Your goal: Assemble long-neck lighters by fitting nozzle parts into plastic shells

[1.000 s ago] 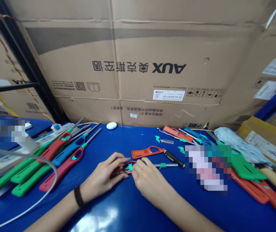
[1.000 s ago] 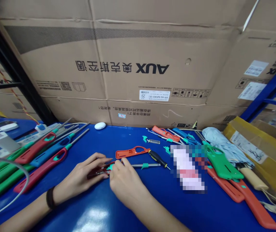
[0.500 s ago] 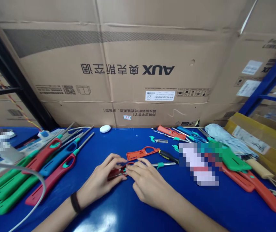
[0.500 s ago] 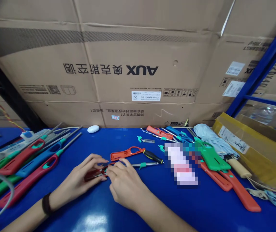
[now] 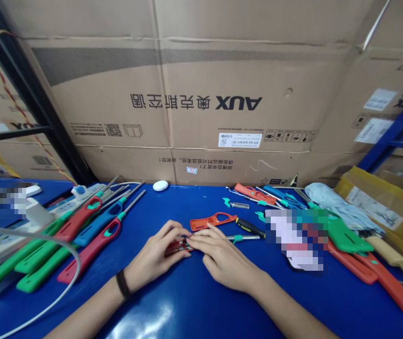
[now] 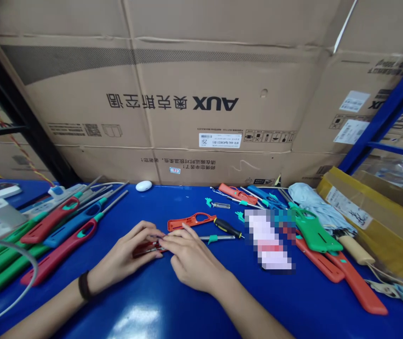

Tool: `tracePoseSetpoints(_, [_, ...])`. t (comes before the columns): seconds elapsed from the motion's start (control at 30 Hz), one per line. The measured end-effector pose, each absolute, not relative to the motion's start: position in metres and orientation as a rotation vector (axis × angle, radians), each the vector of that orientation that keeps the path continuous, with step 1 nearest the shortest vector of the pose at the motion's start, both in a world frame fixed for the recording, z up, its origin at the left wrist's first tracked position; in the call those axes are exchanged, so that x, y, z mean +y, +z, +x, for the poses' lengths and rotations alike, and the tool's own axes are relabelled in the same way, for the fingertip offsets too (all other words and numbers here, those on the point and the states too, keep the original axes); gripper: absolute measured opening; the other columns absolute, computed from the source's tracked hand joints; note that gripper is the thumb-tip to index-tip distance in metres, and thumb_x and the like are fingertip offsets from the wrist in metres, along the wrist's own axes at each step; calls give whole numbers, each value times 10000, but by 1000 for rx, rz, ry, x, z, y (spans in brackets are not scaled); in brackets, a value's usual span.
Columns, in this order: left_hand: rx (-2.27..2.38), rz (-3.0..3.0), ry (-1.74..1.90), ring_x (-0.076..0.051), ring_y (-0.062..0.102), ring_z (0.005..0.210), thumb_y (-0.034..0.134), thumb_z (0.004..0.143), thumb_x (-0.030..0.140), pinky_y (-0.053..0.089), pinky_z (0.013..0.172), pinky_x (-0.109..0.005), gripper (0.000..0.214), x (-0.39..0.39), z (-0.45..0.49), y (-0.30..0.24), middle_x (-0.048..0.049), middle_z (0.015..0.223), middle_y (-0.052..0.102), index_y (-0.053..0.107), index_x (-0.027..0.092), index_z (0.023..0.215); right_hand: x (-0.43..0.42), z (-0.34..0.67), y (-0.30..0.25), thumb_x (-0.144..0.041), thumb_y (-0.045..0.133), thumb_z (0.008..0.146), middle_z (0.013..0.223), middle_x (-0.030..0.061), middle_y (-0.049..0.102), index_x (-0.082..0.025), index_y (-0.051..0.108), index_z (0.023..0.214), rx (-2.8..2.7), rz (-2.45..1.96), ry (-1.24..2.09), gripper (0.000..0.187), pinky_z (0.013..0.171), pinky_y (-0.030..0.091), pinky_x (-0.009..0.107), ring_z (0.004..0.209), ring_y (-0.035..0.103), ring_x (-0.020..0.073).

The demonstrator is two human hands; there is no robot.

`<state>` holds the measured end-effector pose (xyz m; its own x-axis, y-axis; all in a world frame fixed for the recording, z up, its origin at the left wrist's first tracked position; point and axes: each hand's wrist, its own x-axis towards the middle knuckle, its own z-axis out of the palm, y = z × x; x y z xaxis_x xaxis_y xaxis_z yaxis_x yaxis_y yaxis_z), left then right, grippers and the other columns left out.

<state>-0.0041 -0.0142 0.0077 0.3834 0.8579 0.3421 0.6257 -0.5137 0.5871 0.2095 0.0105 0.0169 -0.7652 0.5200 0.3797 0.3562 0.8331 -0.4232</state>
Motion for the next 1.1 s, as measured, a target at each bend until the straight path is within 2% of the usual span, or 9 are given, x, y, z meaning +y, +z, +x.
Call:
tracePoseSetpoints(0.1, [1248, 2256, 908, -161, 597, 958, 593, 852, 259, 511, 865, -306, 455, -14, -3, 6, -46, 1126, 496, 412, 288, 1268, 19, 215, 20, -38, 385, 832, 1244, 31, 586, -209, 531, 1235, -2364, -616, 449, 462, 1071, 314, 378, 1181, 473, 139])
tracePoseSetpoints(0.2, [1202, 2231, 892, -165, 593, 974, 618, 832, 239, 508, 882, -321, 528, -15, 2, 7, -39, 1129, 503, 383, 304, 1301, 27, 221, 23, -45, 383, 845, 1109, 36, 658, -220, 603, 1104, -2167, -677, 314, 382, 1001, 359, 400, 1048, 563, 155])
tracePoseSetpoints(0.33, [1113, 2223, 785, -153, 592, 987, 612, 836, 254, 500, 894, -299, 399, -12, 13, 15, -46, 1184, 485, 488, 278, 1213, 34, 229, 27, -72, 440, 841, 871, 17, 688, -213, 661, 918, -1984, -731, 104, 273, 836, 411, 338, 862, 598, 156])
tracePoseSetpoints(0.47, [1091, 2366, 759, -186, 573, 1034, 655, 800, 338, 470, 922, -317, 321, 10, 22, 27, -53, 1111, 570, 587, 235, 1097, 38, 237, 33, -61, 452, 826, 791, -1, 679, -219, 666, 843, -1802, -792, -12, 266, 806, 387, 332, 807, 591, 158])
tracePoseSetpoints(0.6, [1186, 2648, 634, -183, 600, 1032, 504, 903, 260, 356, 1036, -414, 235, 39, 26, 34, -28, 1092, 665, 600, 246, 1118, 42, 243, 35, -48, 446, 812, 763, -8, 672, -224, 653, 795, -1761, -820, -42, 272, 780, 381, 327, 779, 586, 161])
tracePoseSetpoints(0.77, [1220, 2915, 219, -216, 669, 886, 472, 872, 181, 501, 787, -312, 260, 51, 23, 34, -92, 1041, 700, 627, 193, 1080, 45, 248, 37, -42, 451, 799, 762, -8, 672, -220, 649, 793, -1731, -812, -60, 266, 784, 386, 333, 771, 592, 160])
tracePoseSetpoints(0.87, [1412, 2802, 176, -216, 679, 754, 491, 814, 154, 499, 685, -285, 254, 48, 9, 39, -77, 849, 719, 638, 185, 1018, 46, 249, 38, -44, 449, 804, 762, -5, 670, -220, 647, 790, -1740, -818, -28, 265, 792, 397, 337, 773, 596, 161])
tracePoseSetpoints(0.97, [1621, 2640, 256, -211, 662, 647, 451, 843, 207, 494, 616, -288, 251, 43, -13, 48, -62, 744, 704, 611, 158, 1030, 47, 248, 36, -67, 459, 816, 845, 7, 681, -228, 655, 854, -1881, -815, 67, 256, 830, 418, 344, 851, 597, 172])
tracePoseSetpoints(1.1, [1416, 2214, 594, -187, 655, 782, 426, 896, 391, 511, 682, -269, 338, 30, -34, 64, -56, 952, 703, 585, 172, 1098, 46, 247, 31, -175, 550, 836, 1292, 27, 550, -274, 554, 1206, -2206, -773, 233, 383, 1002, 370, 398, 1188, 483, 202])
